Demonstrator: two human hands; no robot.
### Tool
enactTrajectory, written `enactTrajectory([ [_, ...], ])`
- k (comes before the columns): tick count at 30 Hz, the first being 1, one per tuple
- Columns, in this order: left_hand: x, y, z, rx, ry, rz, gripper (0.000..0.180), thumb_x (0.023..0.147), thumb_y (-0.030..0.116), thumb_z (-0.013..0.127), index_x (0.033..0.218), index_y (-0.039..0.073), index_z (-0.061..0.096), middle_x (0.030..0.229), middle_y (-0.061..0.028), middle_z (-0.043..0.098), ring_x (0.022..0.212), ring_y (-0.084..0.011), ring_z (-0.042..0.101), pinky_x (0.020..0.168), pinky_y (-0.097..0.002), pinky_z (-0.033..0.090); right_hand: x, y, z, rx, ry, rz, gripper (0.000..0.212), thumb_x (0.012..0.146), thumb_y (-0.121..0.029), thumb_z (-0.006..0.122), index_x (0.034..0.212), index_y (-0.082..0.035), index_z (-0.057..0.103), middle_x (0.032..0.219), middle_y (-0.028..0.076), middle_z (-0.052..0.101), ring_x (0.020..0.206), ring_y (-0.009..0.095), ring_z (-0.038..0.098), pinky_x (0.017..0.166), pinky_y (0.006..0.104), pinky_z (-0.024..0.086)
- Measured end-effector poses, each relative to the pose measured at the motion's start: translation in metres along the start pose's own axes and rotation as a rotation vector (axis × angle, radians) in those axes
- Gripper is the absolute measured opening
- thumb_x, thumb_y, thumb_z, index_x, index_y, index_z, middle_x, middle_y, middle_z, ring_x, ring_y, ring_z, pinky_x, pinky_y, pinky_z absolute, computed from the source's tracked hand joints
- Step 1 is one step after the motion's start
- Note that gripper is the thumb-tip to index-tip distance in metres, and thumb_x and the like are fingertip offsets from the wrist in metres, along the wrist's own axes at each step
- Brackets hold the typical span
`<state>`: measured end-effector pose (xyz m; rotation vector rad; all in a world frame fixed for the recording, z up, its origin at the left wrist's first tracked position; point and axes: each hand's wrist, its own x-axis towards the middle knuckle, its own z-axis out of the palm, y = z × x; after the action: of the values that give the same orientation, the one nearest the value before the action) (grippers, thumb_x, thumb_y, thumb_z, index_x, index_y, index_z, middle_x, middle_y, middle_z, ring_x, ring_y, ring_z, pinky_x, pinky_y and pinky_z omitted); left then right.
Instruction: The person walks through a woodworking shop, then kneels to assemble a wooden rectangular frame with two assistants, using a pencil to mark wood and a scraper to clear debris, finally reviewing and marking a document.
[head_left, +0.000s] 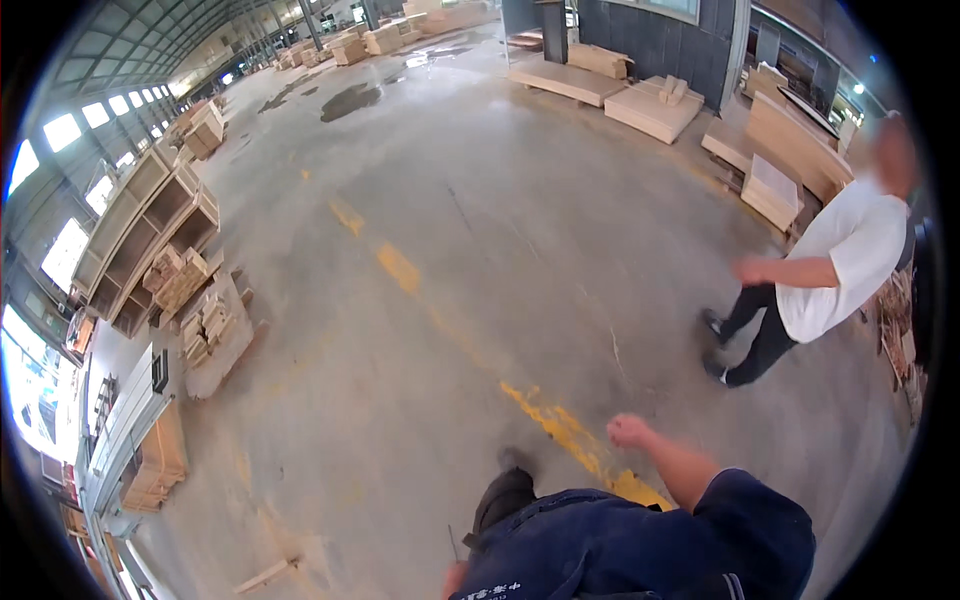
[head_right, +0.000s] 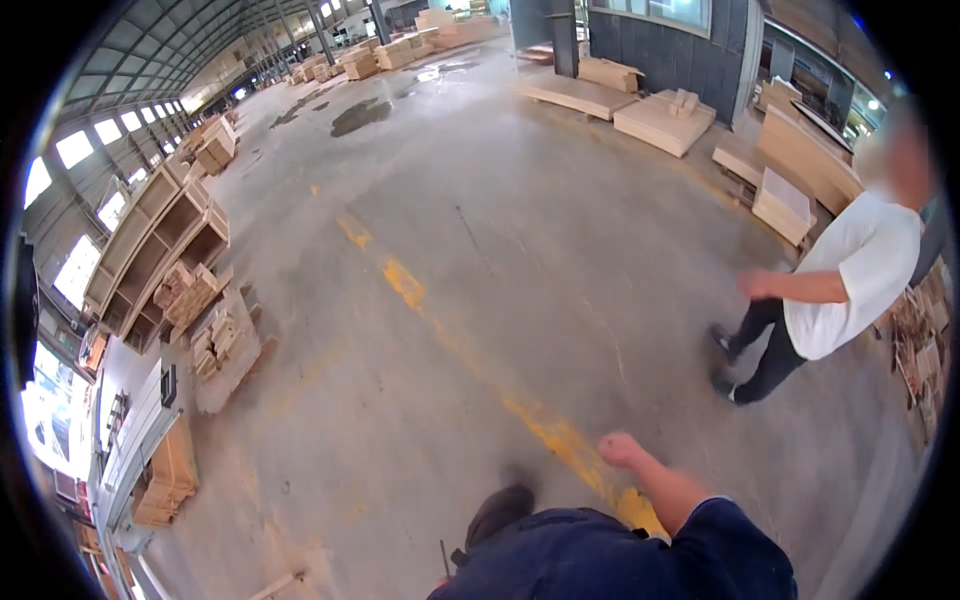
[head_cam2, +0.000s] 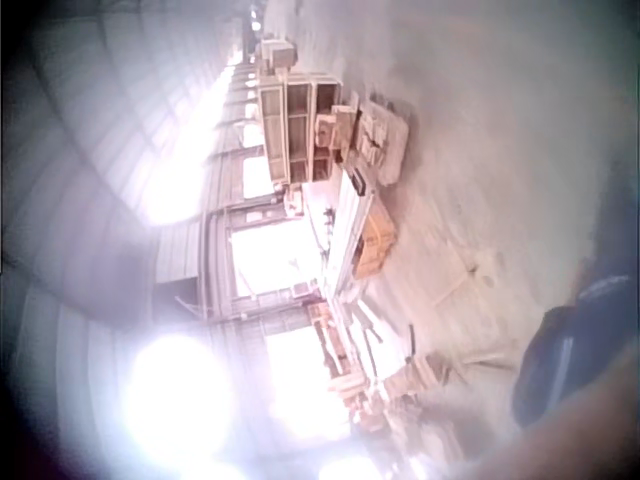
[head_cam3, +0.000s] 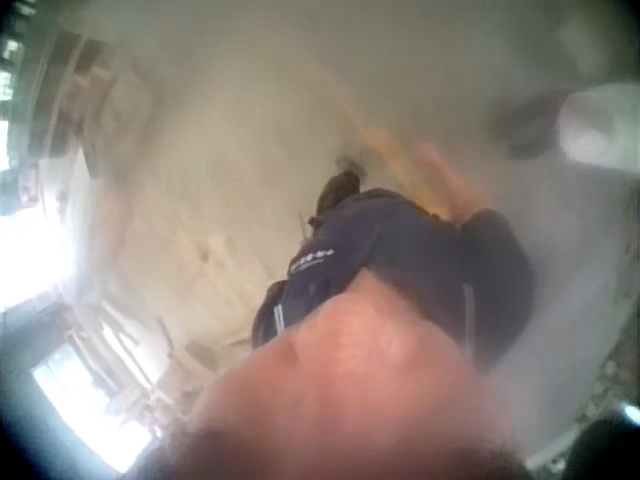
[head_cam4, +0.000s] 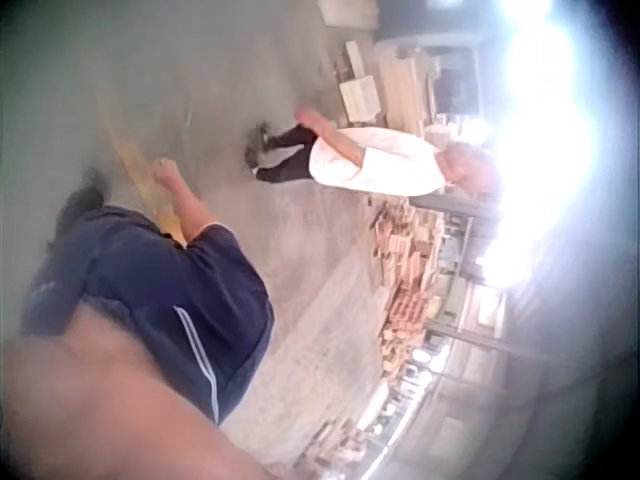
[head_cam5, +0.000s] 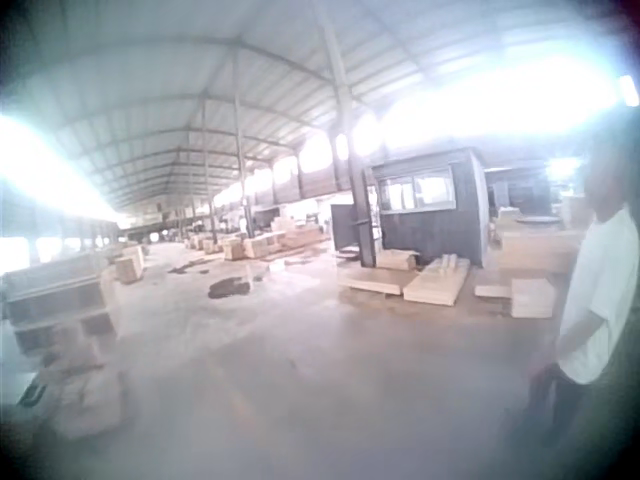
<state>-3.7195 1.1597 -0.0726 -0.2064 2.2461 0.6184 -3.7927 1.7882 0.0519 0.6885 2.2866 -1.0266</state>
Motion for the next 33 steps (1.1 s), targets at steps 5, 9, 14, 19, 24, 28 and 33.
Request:
enactTrajectory([
  [5, 0.197, 0.161, -0.182, -0.191, 0.071, -0.017, 0.016, 0.086, 0.017, 0.058, 0.085, 0.002, 0.064, 0.071, -0.0101, 0.068, 0.056, -0.0195, 0.060, 0.049, -0.0356, 0.045, 0.081, -0.042, -0.026, 0.068, -0.344, 0.217, 0.037, 0.090, -0.039, 0.058, 0.100, -0.006, 0.070, 0.088, 0.010, 0.073, 0.075, 0.020, 0.069, 0.067, 0.0359, 0.056],
  [9, 0.341, 0.262, -0.311, -0.439, 0.198, -0.012, 0.016, 0.085, 0.016, 0.057, 0.083, 0.001, 0.064, 0.065, -0.0118, 0.068, 0.047, -0.0167, 0.058, 0.041, -0.0324, 0.043, 0.184, -0.093, -0.048, 0.426, -0.216, 0.452, 0.037, 0.091, -0.035, 0.057, 0.113, -0.007, 0.068, 0.096, 0.010, 0.073, 0.077, 0.021, 0.069, 0.067, 0.0375, 0.057],
  [14, 0.469, 0.447, -0.434, -0.407, 0.128, 0.019, 0.027, 0.088, 0.020, 0.055, 0.095, -0.004, 0.065, 0.076, -0.0158, 0.072, 0.069, -0.0207, 0.070, 0.060, -0.0365, 0.052, 0.405, -0.072, -0.111, -0.463, -0.504, -0.083, 0.035, 0.091, -0.035, 0.059, 0.108, -0.006, 0.069, 0.099, 0.010, 0.072, 0.078, 0.022, 0.069, 0.062, 0.0386, 0.057],
  [19, 0.541, 0.512, -0.511, -0.209, 0.046, -0.095, 0.028, 0.087, 0.020, 0.053, 0.095, -0.004, 0.066, 0.075, -0.0163, 0.071, 0.066, -0.0230, 0.069, 0.063, -0.0383, 0.055, 0.604, -0.275, -0.240, -0.050, -0.125, 0.110, 0.039, 0.086, -0.038, 0.058, 0.099, -0.004, 0.071, 0.084, 0.010, 0.072, 0.073, 0.023, 0.068, 0.064, 0.0387, 0.055],
  [24, 0.663, 0.566, -0.550, -0.337, -0.023, -0.185, 0.035, 0.086, 0.026, 0.053, 0.090, -0.006, 0.067, 0.075, -0.0162, 0.072, 0.064, -0.0261, 0.068, 0.061, -0.0389, 0.054, 0.744, -0.538, -0.427, 0.569, 0.054, -0.074, 0.028, 0.093, -0.030, 0.058, 0.101, -0.005, 0.067, 0.080, 0.005, 0.069, 0.068, 0.013, 0.064, 0.060, 0.0297, 0.052],
  [28, 0.786, 0.643, -0.626, -0.218, -0.032, -0.194, 0.038, 0.086, 0.027, 0.053, 0.092, -0.007, 0.067, 0.074, -0.0168, 0.072, 0.066, -0.0273, 0.069, 0.063, -0.0392, 0.055, 0.876, -0.623, -0.490, 0.642, 0.182, -0.109, 0.026, 0.092, -0.028, 0.058, 0.094, -0.004, 0.068, 0.078, 0.004, 0.069, 0.066, 0.014, 0.063, 0.060, 0.0312, 0.052],
  [33, 0.962, 0.776, -0.760, -0.155, -0.016, -0.081, 0.041, 0.085, 0.029, 0.052, 0.094, -0.008, 0.067, 0.073, -0.0176, 0.071, 0.069, -0.0289, 0.071, 0.066, -0.0396, 0.055, 1.028, -0.559, -0.504, -0.241, -0.274, -0.007, 0.036, 0.090, -0.036, 0.054, 0.081, -0.005, 0.070, 0.074, 0.006, 0.068, 0.062, 0.016, 0.062, 0.058, 0.0342, 0.053],
])
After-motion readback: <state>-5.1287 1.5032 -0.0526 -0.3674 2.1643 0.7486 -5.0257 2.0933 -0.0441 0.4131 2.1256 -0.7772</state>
